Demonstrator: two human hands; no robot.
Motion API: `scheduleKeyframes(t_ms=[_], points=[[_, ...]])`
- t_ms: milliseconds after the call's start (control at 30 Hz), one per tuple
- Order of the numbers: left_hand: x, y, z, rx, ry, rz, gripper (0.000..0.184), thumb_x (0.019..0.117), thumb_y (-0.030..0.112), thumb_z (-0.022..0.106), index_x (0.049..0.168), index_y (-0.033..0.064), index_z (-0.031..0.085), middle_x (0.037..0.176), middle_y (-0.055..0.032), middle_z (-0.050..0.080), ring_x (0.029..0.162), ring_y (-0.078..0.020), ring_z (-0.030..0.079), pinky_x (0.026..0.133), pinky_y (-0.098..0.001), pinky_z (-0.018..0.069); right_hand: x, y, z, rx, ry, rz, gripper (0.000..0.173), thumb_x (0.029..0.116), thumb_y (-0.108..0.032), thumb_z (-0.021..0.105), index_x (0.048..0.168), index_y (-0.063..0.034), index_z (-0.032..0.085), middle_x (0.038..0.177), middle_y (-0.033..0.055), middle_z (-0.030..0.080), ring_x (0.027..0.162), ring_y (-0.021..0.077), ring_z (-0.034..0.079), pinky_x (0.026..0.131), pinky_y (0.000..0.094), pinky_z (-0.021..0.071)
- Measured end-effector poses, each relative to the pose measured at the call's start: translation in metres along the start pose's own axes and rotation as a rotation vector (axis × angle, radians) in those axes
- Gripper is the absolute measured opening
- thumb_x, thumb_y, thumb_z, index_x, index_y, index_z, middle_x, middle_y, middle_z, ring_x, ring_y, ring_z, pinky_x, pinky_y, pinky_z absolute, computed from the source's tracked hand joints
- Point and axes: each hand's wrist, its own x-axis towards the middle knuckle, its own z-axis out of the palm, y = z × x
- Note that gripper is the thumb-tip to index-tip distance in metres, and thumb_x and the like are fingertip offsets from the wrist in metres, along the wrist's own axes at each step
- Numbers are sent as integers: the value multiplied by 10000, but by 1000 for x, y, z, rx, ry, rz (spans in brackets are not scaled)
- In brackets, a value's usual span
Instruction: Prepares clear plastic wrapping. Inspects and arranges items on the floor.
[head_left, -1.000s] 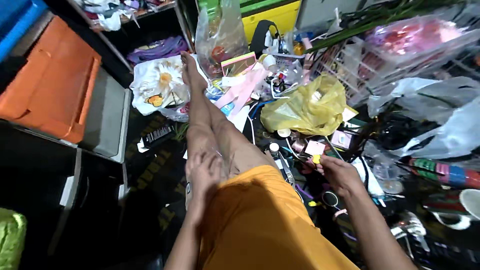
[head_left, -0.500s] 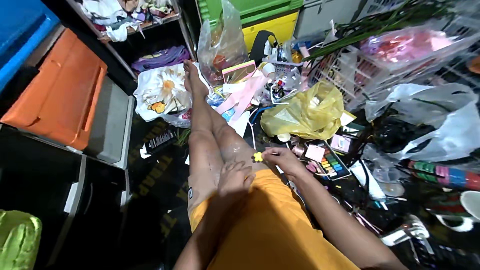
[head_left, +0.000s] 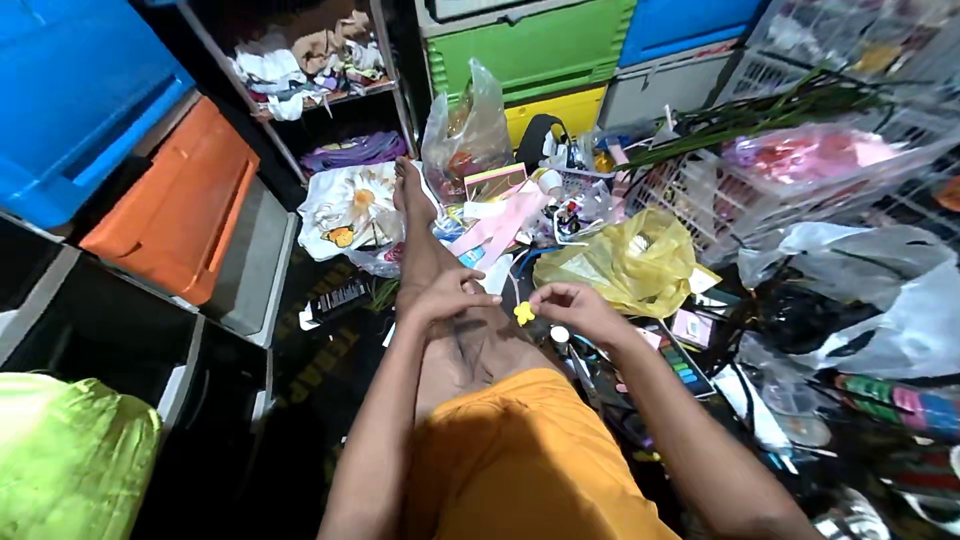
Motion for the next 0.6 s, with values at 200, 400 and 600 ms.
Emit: scheduleKeyframes(t_ms=[200,400,600], points=[[-29,43,-35,-246,-47,271,711,828,95,762,1471,28,465,1325,-80,638,1163,-110,613,973,-280,517,23,-73,-35,44,-355,-538,64,906,-59,665,947,-73,713,958,-36,702,851,14,651,759,186,564],[-62,59,-6,-604,123,230,102,1004,23,542,989,64,634,944,-67,762,765,-102,724,656,-225,586,35,-101,-42,33,-176,-438,79,898,-36,641,928,-73,704,1040,-3,716,927,42,668,815,214,570],[-83,70,19,-616,449,185,112,998,4,591,1103,19,628,914,-99,766,786,-140,743,689,-249,600,1,-82,-16,531,-10,-249,53,912,-148,655,908,-138,707,1413,91,611,1164,191,659,847,318,589]])
